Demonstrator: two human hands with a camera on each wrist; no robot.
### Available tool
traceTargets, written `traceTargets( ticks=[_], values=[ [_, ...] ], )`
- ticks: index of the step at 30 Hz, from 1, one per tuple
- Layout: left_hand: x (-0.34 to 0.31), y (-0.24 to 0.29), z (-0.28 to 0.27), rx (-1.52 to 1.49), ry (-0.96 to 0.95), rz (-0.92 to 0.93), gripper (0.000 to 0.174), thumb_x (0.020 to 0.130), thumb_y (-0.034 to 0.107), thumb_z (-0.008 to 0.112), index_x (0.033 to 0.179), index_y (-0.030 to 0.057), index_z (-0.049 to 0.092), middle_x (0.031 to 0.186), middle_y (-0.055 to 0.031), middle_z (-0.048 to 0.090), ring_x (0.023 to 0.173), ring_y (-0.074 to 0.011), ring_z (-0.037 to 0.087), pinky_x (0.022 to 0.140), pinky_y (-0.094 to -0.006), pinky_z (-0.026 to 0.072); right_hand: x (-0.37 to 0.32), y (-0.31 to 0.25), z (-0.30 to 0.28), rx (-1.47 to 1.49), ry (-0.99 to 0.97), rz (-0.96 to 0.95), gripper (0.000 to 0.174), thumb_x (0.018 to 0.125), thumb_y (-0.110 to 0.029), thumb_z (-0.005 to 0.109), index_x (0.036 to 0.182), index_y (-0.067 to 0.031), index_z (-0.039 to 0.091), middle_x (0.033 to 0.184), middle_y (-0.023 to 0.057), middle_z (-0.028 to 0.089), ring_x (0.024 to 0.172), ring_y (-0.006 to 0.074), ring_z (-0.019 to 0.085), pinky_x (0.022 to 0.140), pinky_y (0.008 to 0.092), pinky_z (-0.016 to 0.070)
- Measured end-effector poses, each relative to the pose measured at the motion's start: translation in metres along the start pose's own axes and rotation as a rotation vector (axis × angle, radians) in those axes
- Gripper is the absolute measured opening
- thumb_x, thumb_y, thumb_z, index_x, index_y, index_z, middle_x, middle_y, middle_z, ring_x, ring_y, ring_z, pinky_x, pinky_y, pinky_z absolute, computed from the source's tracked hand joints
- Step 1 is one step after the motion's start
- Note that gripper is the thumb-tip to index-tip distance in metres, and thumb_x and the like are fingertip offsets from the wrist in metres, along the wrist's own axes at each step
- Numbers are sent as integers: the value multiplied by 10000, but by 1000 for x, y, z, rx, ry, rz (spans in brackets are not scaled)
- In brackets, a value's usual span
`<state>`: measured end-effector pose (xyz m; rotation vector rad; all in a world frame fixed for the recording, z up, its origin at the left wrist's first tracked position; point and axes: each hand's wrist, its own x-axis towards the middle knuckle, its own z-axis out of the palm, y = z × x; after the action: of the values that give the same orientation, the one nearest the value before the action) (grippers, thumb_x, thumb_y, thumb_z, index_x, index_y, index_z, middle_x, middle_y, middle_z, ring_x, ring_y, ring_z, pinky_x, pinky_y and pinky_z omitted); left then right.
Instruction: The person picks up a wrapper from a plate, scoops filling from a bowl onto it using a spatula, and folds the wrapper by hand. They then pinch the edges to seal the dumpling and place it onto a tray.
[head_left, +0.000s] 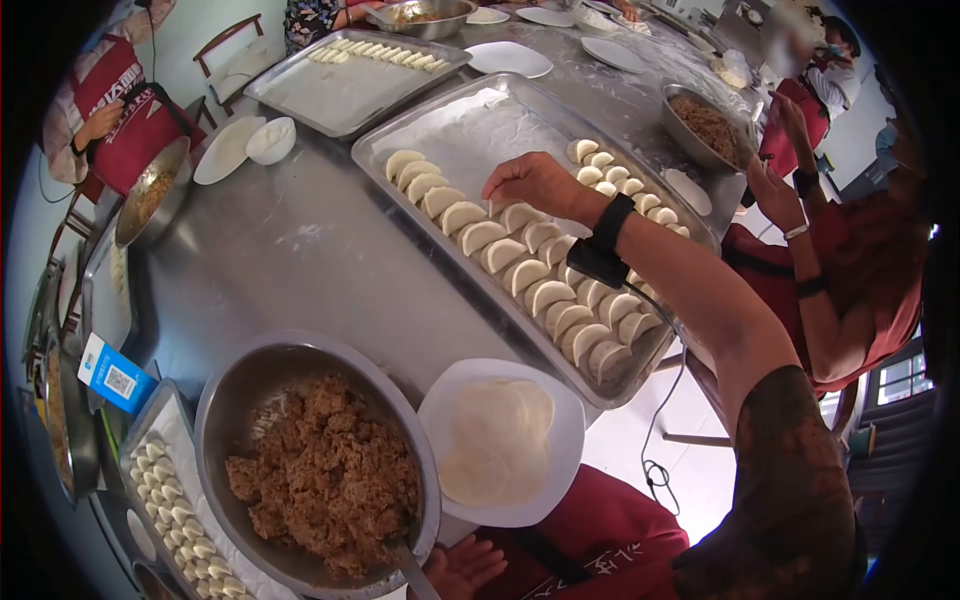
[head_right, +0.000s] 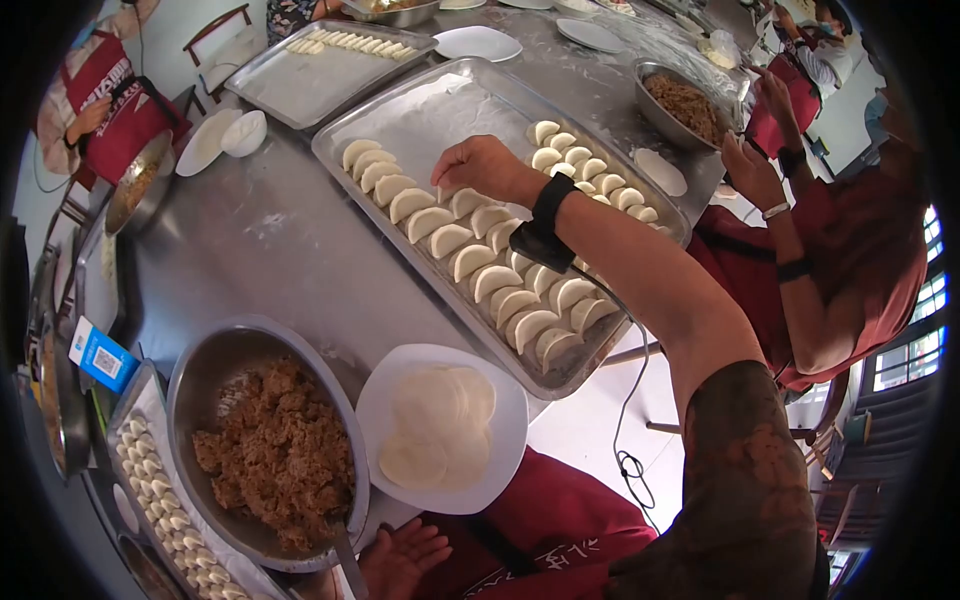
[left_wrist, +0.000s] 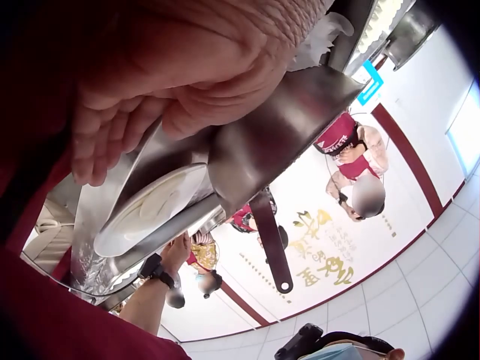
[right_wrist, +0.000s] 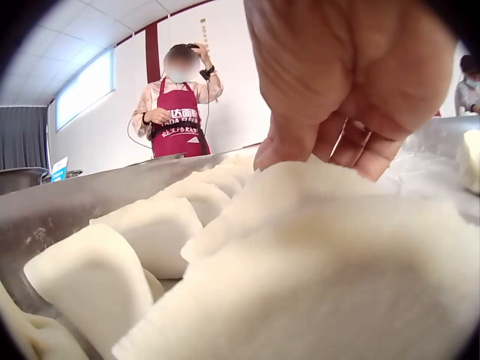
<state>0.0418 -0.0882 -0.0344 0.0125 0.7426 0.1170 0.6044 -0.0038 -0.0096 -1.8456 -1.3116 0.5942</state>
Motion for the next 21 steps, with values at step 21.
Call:
traceTargets(
  ticks=[21],
  values=[
    [14, -8, 9, 108, -121, 228, 462, 1025, 294, 495, 1294, -82, 512, 1253, -260, 607, 1181, -405, 588, 1060, -553, 449, -178, -136, 80, -105, -27, -277, 250, 845, -117, 722, 1090, -69, 698, 1141, 122, 694, 1109, 301, 641, 913, 374, 517]
  ],
)
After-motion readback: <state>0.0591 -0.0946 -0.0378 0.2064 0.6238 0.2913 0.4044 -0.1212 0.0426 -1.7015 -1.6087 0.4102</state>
